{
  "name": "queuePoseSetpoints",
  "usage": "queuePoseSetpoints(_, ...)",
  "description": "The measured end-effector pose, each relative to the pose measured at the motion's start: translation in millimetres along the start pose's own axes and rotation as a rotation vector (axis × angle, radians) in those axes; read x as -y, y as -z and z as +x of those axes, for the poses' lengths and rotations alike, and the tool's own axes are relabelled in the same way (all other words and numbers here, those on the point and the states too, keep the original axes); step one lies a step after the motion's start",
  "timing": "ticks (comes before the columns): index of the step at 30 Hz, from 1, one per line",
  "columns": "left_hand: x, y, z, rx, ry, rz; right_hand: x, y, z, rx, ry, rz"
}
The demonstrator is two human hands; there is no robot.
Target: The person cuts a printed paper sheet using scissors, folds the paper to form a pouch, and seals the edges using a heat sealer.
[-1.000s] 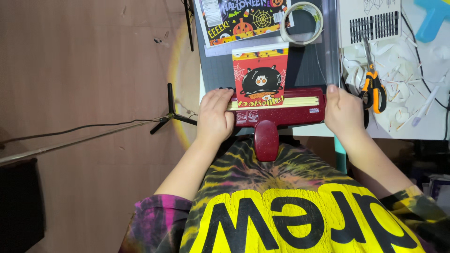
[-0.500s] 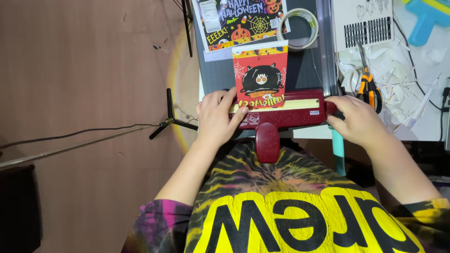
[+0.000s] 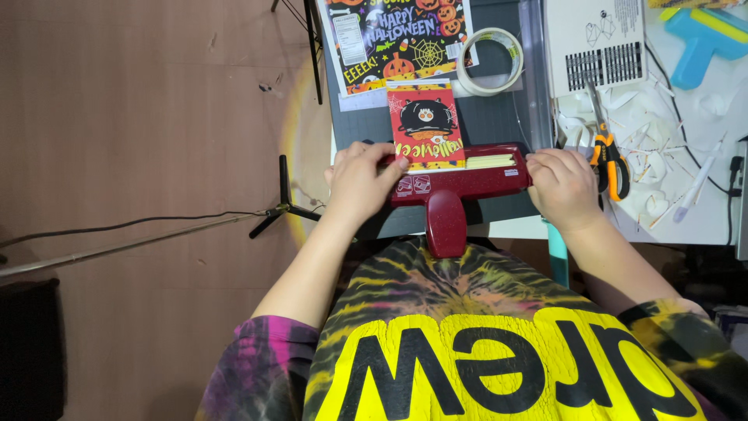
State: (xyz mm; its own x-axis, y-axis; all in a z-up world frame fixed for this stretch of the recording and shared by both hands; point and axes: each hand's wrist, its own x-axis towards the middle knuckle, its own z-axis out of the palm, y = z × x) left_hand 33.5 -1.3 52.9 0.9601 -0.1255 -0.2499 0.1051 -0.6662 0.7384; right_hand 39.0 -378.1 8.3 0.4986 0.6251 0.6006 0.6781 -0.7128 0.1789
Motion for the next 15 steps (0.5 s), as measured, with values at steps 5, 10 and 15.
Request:
queuePoseSetpoints(5, 17, -16, 19, -0.016, 0.162, -0.082, -6, -13, 1, 0.064, -0.043, -0.103)
queuePoseSetpoints(10, 6, -16, 18, -0.054, 0.184, -0.097, -6, -8, 12, 0.220, -0.133, -0.112)
queuePoseSetpoints(15, 4, -9, 16, -0.037, 0.204, -0.096, 8, 49, 65, 0.496, -0.192, -0.160)
